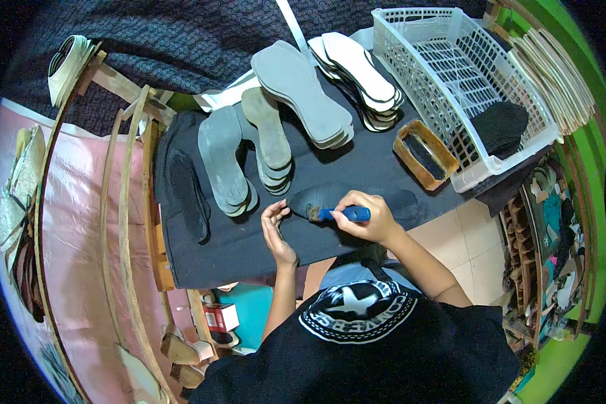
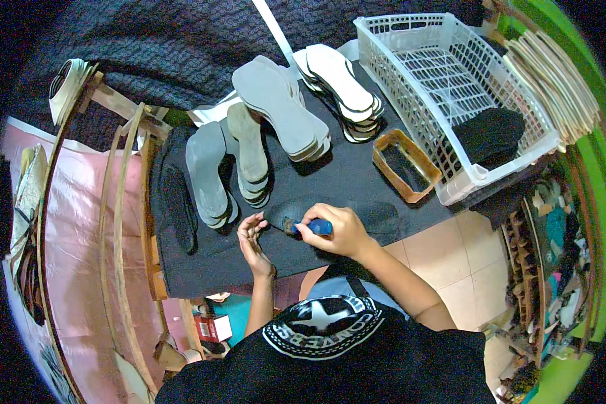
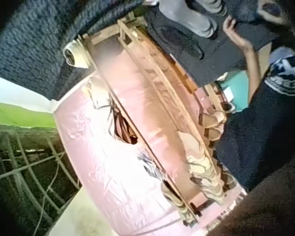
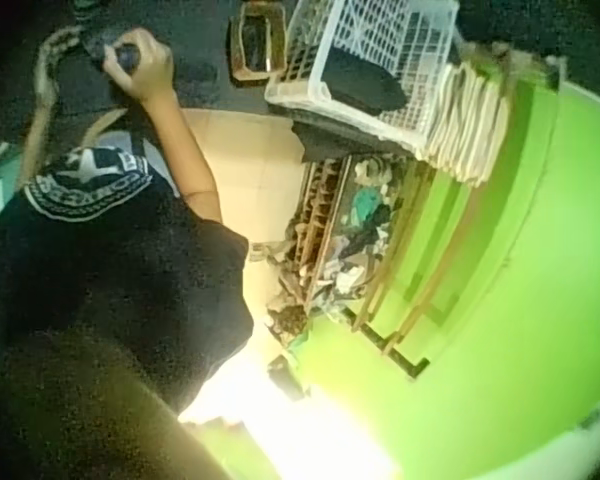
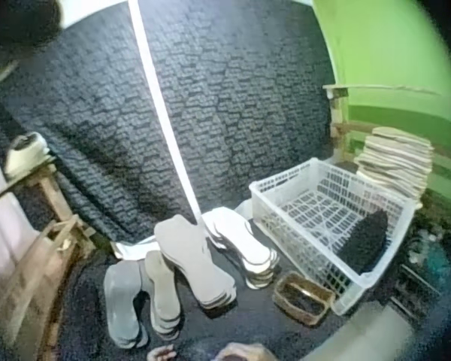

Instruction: The person applies adhesive to shoe insoles using a brush and places the coated insoles into a plastic basket.

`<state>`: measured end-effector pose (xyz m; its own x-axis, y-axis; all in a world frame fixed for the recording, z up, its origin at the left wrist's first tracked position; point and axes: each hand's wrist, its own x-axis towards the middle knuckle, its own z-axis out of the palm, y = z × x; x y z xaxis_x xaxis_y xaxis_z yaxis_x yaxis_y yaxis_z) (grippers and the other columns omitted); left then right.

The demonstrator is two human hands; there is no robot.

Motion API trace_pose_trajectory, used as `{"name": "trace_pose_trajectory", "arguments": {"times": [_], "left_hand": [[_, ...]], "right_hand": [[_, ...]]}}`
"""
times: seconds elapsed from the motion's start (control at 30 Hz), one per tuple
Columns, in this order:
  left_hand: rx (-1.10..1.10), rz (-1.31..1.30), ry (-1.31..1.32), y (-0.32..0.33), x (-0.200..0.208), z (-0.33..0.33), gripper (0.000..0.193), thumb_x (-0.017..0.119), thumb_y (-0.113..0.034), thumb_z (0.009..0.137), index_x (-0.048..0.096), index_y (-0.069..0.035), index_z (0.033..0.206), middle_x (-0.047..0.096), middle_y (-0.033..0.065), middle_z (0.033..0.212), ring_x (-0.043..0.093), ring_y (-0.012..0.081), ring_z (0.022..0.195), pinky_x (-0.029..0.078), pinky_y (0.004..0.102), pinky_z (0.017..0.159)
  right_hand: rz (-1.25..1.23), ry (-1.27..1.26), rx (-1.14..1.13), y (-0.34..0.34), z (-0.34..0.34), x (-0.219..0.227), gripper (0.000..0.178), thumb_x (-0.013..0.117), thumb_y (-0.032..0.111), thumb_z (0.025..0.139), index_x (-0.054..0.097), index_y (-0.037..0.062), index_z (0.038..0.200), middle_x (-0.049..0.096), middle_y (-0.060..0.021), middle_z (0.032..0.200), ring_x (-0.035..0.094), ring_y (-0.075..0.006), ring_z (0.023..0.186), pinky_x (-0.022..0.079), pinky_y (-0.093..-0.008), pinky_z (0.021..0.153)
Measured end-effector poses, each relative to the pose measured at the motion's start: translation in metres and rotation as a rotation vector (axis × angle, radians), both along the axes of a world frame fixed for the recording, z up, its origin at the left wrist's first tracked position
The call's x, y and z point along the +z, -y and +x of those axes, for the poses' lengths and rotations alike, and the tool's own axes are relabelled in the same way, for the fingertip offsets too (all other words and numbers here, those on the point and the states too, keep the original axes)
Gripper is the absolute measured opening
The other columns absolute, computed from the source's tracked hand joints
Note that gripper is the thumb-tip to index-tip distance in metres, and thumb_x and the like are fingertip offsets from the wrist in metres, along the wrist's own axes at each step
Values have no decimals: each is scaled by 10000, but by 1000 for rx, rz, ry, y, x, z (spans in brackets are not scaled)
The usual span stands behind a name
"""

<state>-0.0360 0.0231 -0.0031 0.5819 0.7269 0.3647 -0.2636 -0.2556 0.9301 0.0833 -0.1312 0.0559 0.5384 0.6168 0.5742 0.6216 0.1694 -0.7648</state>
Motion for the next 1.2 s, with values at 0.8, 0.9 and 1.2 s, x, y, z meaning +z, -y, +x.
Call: {"name": "trace_pose_trajectory", "arguments": {"times": [0.8, 0.9, 1.2], "left_hand": [[16, 1, -15, 4, 8, 1, 441, 205, -328, 901, 448, 21, 1020, 502, 157, 1043, 489, 210, 921, 372, 316, 820], [19, 4, 9, 4, 6, 2, 430, 205, -317, 903, 455, 15, 1015, 506, 152, 1031, 489, 212, 920, 374, 314, 816], [19, 19, -13, 3, 6, 0, 429, 190, -307, 908, 452, 16, 1016, 501, 155, 1034, 485, 215, 927, 376, 318, 813]], "right_hand": [[152, -442, 85, 6, 24, 21, 233, 557, 93, 799, 400, 15, 951, 565, -74, 802, 556, -107, 681, 448, -226, 598], [152, -321, 35, -5, 20, 10, 282, 568, 108, 787, 348, 27, 944, 562, -103, 757, 580, -162, 686, 460, -281, 609], [21, -111, 18, 20, 29, -2, 266, 509, 97, 805, 295, 38, 951, 570, -107, 670, 587, -209, 597, 456, -309, 537]]}}
